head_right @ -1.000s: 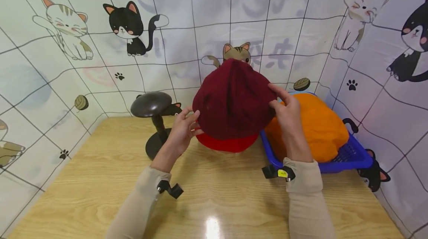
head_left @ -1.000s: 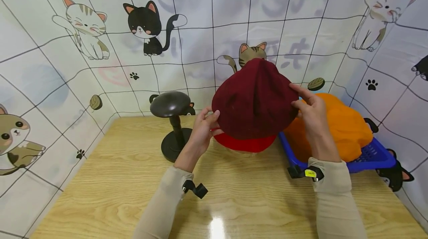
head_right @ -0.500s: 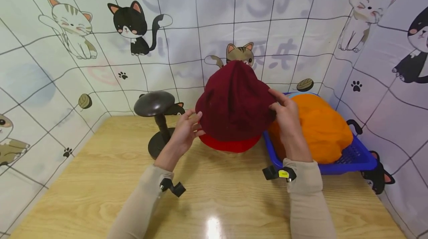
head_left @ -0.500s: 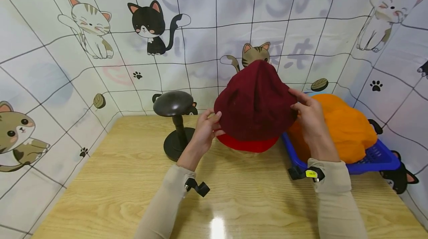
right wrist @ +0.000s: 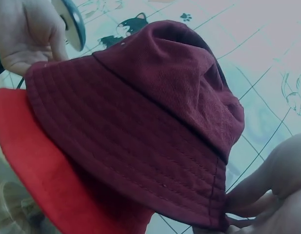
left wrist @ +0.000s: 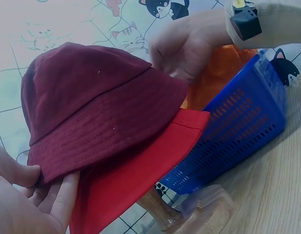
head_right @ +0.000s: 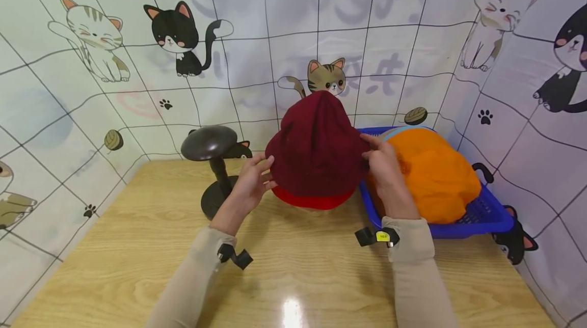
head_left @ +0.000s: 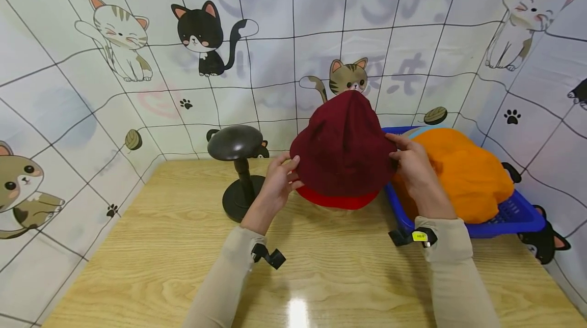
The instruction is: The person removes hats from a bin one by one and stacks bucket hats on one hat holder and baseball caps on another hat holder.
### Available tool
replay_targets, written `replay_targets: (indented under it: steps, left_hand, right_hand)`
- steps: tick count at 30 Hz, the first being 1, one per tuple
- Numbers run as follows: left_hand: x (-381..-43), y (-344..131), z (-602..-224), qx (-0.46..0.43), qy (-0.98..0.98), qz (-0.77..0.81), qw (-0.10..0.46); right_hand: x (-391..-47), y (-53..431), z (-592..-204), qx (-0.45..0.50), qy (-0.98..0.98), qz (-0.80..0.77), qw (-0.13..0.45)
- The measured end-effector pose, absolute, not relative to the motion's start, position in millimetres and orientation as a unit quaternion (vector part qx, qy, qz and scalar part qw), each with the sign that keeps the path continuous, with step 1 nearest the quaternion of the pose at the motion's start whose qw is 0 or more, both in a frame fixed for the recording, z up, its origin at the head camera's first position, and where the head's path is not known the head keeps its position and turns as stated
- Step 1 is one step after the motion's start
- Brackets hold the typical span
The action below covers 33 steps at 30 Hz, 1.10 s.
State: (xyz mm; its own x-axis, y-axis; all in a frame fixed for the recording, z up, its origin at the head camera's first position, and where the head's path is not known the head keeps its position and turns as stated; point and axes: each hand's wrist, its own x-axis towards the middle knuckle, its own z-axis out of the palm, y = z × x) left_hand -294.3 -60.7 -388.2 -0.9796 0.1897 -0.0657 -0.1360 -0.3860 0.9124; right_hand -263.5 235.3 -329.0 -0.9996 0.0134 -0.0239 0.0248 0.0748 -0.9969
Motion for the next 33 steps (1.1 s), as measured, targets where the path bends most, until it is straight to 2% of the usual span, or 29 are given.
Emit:
replay_targets:
  steps: [13,25,33]
  left_hand:
    - [-297.5,-63.2,-387.7,-0.008,0.527,0.844,0.099]
    - [-294.7,-62.6,-382.9,0.007,0.49,0.867,0.086]
    - [-295.0,-61.2,-383.1,0.012,0.485,0.871,0.082]
  right_hand:
    - [-268.6,227.2,-338.2,0.018,0.796,-0.605,0.028]
    - [-266.4,228.1,-335.8,0.004,0.755,-0.656,-0.027]
    - [-265.5,227.8,-334.9,-0.003,0.737,-0.676,-0.025]
